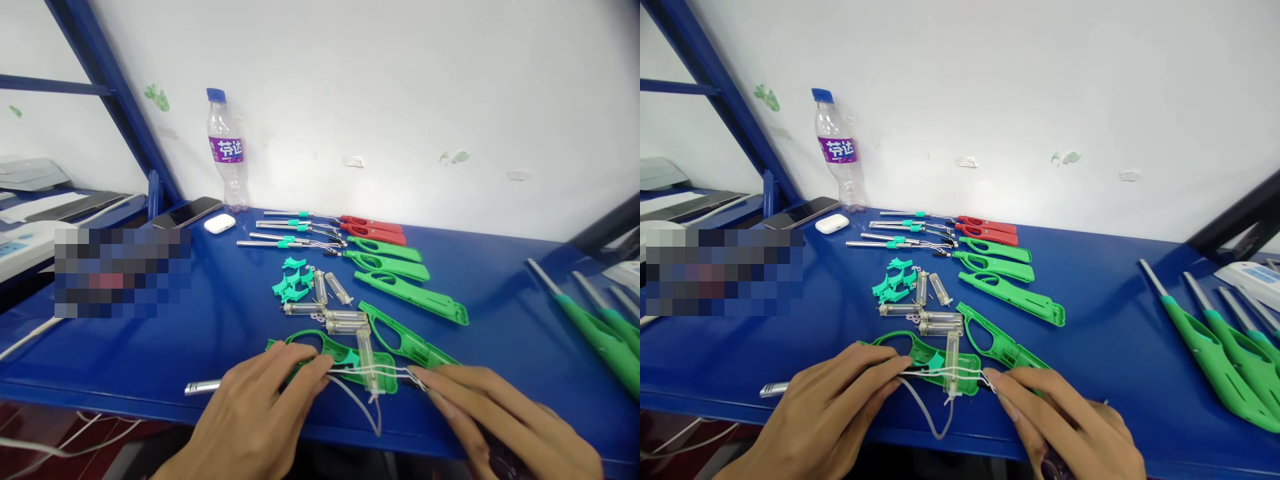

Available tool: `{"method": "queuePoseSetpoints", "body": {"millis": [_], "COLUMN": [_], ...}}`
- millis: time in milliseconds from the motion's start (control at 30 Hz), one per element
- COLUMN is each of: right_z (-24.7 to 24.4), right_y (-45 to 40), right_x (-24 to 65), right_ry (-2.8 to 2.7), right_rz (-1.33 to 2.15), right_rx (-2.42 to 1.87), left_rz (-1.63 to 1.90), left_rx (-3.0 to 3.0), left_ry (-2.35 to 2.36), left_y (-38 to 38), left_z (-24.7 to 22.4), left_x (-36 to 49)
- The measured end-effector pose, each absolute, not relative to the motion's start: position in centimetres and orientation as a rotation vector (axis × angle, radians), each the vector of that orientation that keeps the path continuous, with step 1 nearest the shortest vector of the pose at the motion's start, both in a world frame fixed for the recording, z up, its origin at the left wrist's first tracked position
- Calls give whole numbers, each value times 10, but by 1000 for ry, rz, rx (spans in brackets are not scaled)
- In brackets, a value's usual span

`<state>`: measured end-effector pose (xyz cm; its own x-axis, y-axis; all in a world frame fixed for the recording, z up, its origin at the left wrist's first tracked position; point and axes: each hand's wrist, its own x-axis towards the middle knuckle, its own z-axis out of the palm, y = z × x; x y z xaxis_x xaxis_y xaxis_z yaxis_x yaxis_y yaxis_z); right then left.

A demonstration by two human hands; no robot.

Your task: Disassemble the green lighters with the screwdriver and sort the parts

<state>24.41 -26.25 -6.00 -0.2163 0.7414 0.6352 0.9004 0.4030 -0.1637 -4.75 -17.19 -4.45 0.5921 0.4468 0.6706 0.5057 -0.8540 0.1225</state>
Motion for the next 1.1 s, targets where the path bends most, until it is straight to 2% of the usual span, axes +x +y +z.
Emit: {"method": "queuePoseSetpoints", "body": {"millis": [600,900,1100], "right_z": [-60,-54,-52], "right_y": [-263,-262,-259], "right_x": [248,243,241], "right_ry": [-2091,-2108,-2095], "right_rz": [-414,-451,-419], "right_rx": [-1364,-1412,-1403], "left_rz": [-1042,-848,-896], "left_rx": [-2660,-2681,-2661], "left_ry": [-739,-754,-743], "left_y": [-172,-174,-172], "left_z": [-51,-56,-53], "left_x": [-54,-60,-56]}}
